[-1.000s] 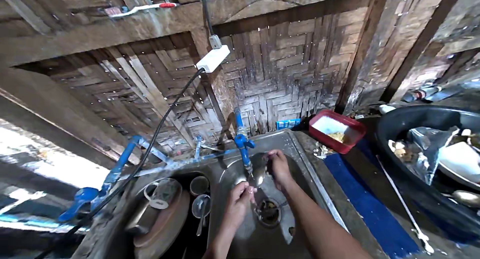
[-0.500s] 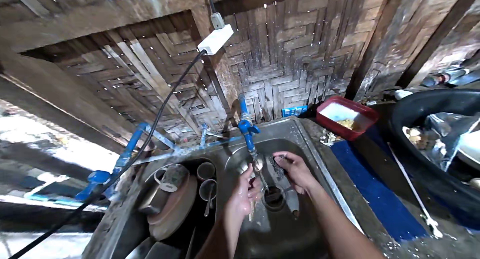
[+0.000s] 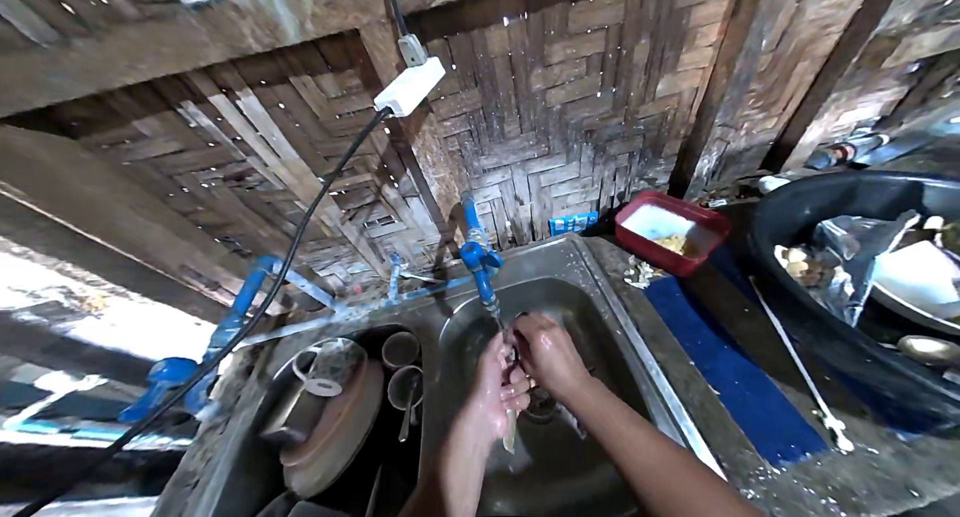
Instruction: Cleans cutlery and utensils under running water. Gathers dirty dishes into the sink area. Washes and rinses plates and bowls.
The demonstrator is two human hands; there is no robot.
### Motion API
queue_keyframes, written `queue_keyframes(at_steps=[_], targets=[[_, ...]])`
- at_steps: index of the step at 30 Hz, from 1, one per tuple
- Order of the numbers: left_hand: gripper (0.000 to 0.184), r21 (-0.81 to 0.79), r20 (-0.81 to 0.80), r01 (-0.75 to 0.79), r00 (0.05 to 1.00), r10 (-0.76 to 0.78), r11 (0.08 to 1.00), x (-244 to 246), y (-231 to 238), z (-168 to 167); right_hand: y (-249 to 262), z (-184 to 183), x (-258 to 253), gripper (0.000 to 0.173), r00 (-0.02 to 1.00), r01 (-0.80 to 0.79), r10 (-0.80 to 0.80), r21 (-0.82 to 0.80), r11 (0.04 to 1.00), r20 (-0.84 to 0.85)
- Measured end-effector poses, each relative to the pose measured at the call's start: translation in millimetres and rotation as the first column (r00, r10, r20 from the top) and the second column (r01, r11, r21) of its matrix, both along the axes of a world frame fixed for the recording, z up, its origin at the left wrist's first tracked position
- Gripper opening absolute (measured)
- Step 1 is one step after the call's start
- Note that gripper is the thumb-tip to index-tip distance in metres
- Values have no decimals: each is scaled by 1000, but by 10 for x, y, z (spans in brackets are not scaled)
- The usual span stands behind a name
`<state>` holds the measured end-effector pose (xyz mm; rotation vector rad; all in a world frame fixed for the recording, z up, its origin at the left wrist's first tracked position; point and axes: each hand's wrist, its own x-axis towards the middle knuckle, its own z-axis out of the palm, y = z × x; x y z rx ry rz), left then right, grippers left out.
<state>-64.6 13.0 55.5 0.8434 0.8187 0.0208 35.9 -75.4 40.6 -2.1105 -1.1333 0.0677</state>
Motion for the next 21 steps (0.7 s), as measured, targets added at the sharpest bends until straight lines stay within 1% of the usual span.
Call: queue_keyframes(at_steps=[3,4,5,7,10,11,12,14,15,17,18,20,21], targets=[[45,17,8,4,1000,-4,1000,21,-55,63,51,36,84,16,989,149,-149,80,986,-4],[45,25,2,11,1000,-11,1000,7,-52,68,52,10,52,16,989,147,-146,90,985,-23],[48,33,-18,8,1000,-7,999,-13,-51,69,42,-33,-9,17,993,110,-108,75,991,-38],[52,51,-53,-1,999,3,999,-32,-27,73,44,-93,-67,21,999,45,-45,69,997,-4],[46,54,-61,5,998,-1,999,-85,-69,68,33,-109,25,20,992,126,-125,71,989,-19],[46,70,-65,4,998,0,998,-83,-61,79,56,-104,12,20,992,127,-126,82,989,-23],[49,86,-77,-3,997,10,996,-91,-53,82,70,-111,-49,21,995,95,-93,86,992,-19],[54,108,-90,-3,996,13,994,-96,-19,102,88,-139,-82,20,998,47,-51,105,993,35],[54,108,-88,4,996,6,994,-108,-18,95,83,-139,-41,20,997,60,-65,110,992,40],[53,118,-88,-2,996,13,993,-84,-15,127,114,-100,13,21,992,124,-125,136,983,-2],[51,137,-86,1,996,11,991,-71,-9,137,122,-96,-26,21,994,110,-110,137,984,-5],[52,171,-105,9,994,9,985,-110,6,130,89,-129,-120,21,999,30,-35,124,992,35],[54,178,-107,22,994,-3,984,-116,14,132,77,-115,-52,20,997,20,-28,112,993,65]])
